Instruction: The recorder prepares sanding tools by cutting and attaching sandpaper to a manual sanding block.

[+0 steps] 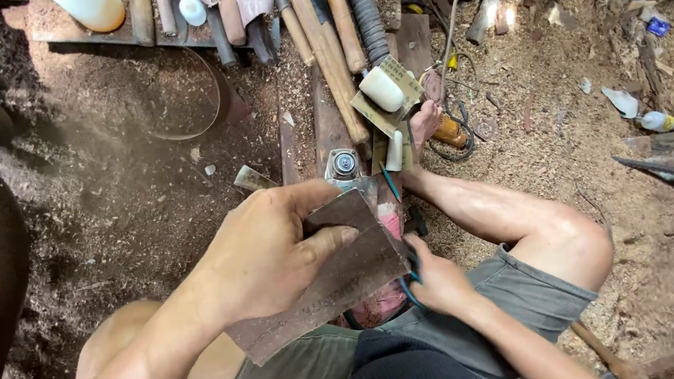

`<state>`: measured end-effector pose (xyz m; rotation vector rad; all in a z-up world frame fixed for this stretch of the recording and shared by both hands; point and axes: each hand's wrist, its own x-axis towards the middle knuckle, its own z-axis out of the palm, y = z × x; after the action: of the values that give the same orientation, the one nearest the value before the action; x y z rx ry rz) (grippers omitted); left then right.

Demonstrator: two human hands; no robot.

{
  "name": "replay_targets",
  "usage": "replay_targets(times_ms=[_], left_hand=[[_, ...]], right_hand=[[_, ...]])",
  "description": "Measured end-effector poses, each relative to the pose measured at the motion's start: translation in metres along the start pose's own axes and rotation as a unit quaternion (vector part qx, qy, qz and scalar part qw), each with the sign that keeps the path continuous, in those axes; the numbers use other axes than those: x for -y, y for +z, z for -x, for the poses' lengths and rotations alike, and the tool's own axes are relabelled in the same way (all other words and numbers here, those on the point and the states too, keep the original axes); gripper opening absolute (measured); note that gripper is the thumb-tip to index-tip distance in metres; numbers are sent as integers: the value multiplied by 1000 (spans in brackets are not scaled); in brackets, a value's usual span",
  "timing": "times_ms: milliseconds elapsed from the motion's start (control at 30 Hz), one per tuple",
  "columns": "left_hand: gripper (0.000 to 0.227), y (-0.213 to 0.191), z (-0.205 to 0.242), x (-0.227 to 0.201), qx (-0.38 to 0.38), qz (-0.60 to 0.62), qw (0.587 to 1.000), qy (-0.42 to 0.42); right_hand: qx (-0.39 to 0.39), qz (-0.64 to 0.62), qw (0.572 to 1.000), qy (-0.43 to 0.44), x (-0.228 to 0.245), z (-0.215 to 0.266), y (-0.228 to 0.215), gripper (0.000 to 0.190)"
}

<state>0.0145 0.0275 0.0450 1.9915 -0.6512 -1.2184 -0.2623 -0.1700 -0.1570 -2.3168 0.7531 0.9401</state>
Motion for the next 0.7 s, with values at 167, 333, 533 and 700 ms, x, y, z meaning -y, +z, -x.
replay_targets(times_ms=[167, 333, 533, 700], left_hand=[[33, -6, 3, 13, 8, 30, 999, -13], [37, -6, 5, -5, 24, -72, 996, -56], [33, 6, 9, -3, 44, -62, 991, -107], [28, 8, 7, 9, 21, -52, 992, -114]], right_hand=[[92, -72, 991, 60, -36, 54, -49, 77], [96, -439, 848, -283, -7, 68, -76, 107], [177, -427, 797, -388, 49, 20, -64, 121], [160, -388, 790, -447, 65, 12, -61, 121]])
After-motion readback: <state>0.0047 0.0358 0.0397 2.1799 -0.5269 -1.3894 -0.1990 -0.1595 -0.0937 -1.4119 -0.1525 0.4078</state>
